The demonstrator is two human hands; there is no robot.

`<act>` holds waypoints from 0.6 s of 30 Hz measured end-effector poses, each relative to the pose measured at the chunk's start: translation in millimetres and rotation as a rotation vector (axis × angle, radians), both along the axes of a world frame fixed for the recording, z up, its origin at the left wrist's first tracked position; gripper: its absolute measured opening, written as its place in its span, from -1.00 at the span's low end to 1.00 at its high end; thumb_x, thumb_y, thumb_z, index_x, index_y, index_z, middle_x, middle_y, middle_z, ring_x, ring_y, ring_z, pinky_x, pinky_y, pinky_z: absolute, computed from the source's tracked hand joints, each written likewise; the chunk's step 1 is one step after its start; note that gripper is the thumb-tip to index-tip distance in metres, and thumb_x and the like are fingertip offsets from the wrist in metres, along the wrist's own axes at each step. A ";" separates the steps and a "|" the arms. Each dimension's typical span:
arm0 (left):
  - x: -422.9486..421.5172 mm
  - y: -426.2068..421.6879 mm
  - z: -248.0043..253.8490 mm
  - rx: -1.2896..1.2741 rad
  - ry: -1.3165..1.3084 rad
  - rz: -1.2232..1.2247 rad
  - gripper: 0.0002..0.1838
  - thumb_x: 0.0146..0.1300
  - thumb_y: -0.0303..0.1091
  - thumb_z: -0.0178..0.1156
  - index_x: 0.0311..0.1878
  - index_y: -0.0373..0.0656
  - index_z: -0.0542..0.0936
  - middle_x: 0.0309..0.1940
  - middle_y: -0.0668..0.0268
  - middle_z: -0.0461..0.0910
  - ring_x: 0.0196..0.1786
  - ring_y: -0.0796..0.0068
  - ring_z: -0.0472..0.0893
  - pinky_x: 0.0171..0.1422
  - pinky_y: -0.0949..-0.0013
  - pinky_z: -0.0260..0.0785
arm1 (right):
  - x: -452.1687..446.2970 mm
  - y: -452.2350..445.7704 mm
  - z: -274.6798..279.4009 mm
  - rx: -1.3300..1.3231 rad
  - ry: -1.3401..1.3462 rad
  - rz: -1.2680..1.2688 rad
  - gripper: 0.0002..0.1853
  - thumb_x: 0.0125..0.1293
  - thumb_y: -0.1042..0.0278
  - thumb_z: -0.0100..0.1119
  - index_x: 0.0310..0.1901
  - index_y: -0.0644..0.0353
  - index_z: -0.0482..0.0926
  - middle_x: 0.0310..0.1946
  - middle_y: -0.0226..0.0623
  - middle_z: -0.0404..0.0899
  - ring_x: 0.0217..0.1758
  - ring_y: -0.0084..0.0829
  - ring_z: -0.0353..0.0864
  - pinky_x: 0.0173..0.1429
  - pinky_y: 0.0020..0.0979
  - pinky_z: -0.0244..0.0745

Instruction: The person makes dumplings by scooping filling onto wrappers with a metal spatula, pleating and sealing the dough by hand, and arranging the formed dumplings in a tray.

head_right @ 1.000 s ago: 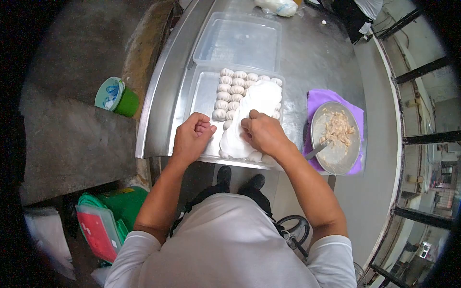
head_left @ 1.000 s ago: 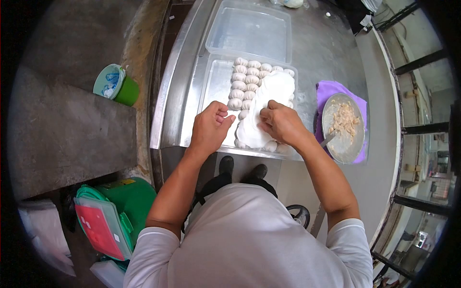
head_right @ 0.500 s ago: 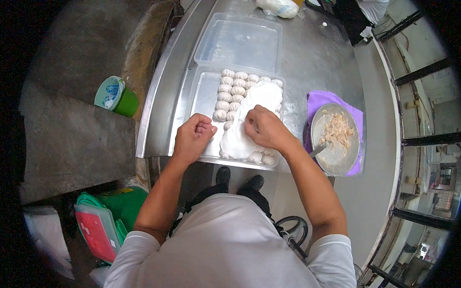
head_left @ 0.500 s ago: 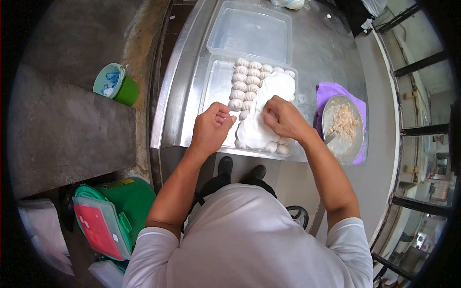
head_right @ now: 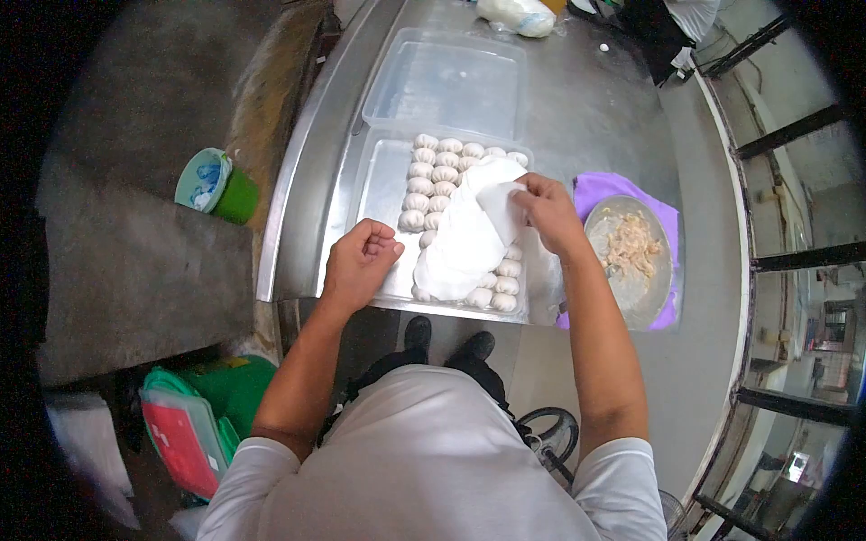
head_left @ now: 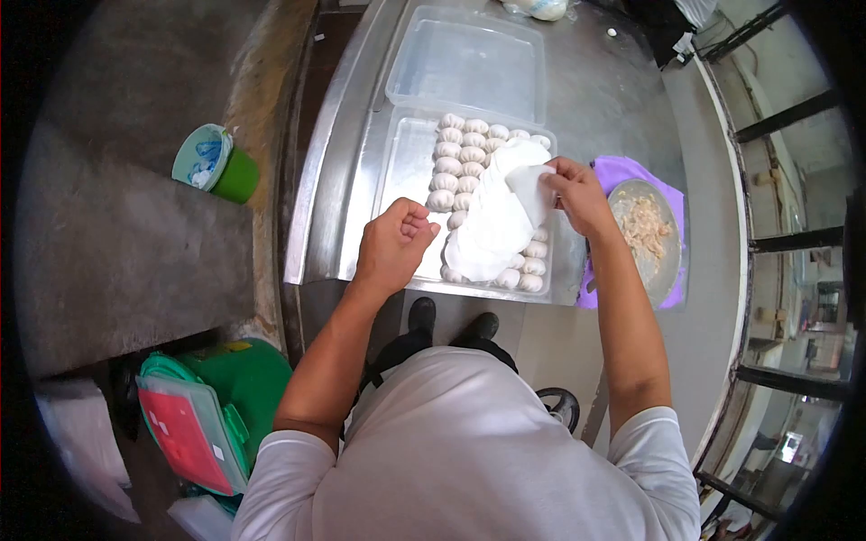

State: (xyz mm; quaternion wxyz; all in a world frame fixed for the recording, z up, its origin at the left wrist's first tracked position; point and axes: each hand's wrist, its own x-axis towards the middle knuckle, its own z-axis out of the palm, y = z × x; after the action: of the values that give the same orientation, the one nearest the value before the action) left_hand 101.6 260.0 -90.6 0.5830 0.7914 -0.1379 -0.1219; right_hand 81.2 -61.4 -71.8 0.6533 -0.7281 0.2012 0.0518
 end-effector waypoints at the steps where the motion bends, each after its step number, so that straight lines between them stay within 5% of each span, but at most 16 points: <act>1: 0.4 -0.8 1.3 -0.002 0.013 -0.004 -0.75 0.27 -0.40 0.39 -0.09 -0.33 0.60 -0.35 0.24 0.66 -0.28 0.53 0.63 -0.12 0.43 0.53 | -3.0 -2.8 3.8 -0.003 -0.001 -0.006 -0.89 0.38 0.45 0.21 -0.11 0.20 0.64 -0.33 -0.48 0.64 -0.37 -0.66 0.54 -0.24 -0.48 0.48; 5: 4.7 -5.8 9.0 -0.021 0.054 -0.060 -0.78 0.29 -0.44 0.38 -0.07 -0.30 0.61 -0.27 0.34 0.64 -0.21 0.63 0.59 -0.04 0.50 0.50 | -18.6 -15.1 29.2 0.275 -0.091 -0.116 -0.92 0.42 0.47 0.16 -0.10 0.20 0.59 -0.30 -0.41 0.66 -0.32 -0.55 0.64 -0.19 -0.43 0.59; 11: 7.4 -59.9 37.5 -0.326 0.147 -0.241 -0.51 0.29 -0.31 0.43 0.17 -0.39 0.53 -0.03 0.17 0.62 0.04 0.49 0.57 0.11 0.42 0.49 | -58.6 -1.2 63.1 0.546 -0.213 -0.069 -0.87 0.45 0.49 0.15 -0.02 0.23 0.55 -0.21 -0.31 0.68 -0.20 -0.48 0.72 -0.07 -0.38 0.68; 13: 3.8 -85.2 54.3 -0.477 0.400 -0.345 -0.42 0.31 -0.29 0.43 0.27 -0.41 0.47 0.09 0.12 0.57 0.19 0.45 0.52 0.20 0.37 0.47 | -71.7 10.0 71.3 0.684 -0.251 -0.042 -0.85 0.46 0.48 0.15 0.01 0.25 0.53 -0.14 -0.26 0.68 -0.17 -0.46 0.73 -0.04 -0.38 0.69; 14: 4.5 -97.0 50.3 -0.625 0.605 -0.440 -0.46 0.31 -0.34 0.43 0.24 -0.41 0.48 0.04 0.14 0.62 0.11 0.49 0.59 0.08 0.40 0.52 | -78.3 6.8 64.9 0.757 -0.278 0.016 -0.83 0.47 0.47 0.15 0.03 0.27 0.53 -0.09 -0.23 0.67 -0.12 -0.44 0.72 0.03 -0.35 0.69; 17: -5.3 -122.7 53.7 -0.654 0.619 -0.498 -0.53 0.31 -0.40 0.41 0.19 -0.42 0.49 -0.06 0.20 0.67 -0.07 0.55 0.65 -0.08 0.49 0.52 | -99.6 5.6 61.1 0.700 -0.251 -0.091 -0.80 0.47 0.44 0.16 0.06 0.28 0.52 -0.06 -0.24 0.66 -0.05 -0.43 0.71 0.09 -0.33 0.67; 18: -11.9 -130.4 67.9 -0.639 0.582 -0.460 -0.66 0.32 -0.48 0.36 0.10 -0.36 0.54 -0.19 0.30 0.68 -0.26 0.64 0.64 -0.21 0.55 0.50 | -107.8 2.3 58.9 0.632 -0.237 -0.144 -0.74 0.51 0.30 0.18 0.07 0.28 0.53 -0.03 -0.23 0.65 0.00 -0.43 0.69 0.14 -0.32 0.64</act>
State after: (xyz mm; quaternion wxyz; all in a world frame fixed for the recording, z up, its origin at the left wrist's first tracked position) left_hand 89.7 129.6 -22.7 0.7690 0.4552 -0.1710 -0.4151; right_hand -26.6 -59.1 -12.8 0.8674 -0.4746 0.1486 -0.0196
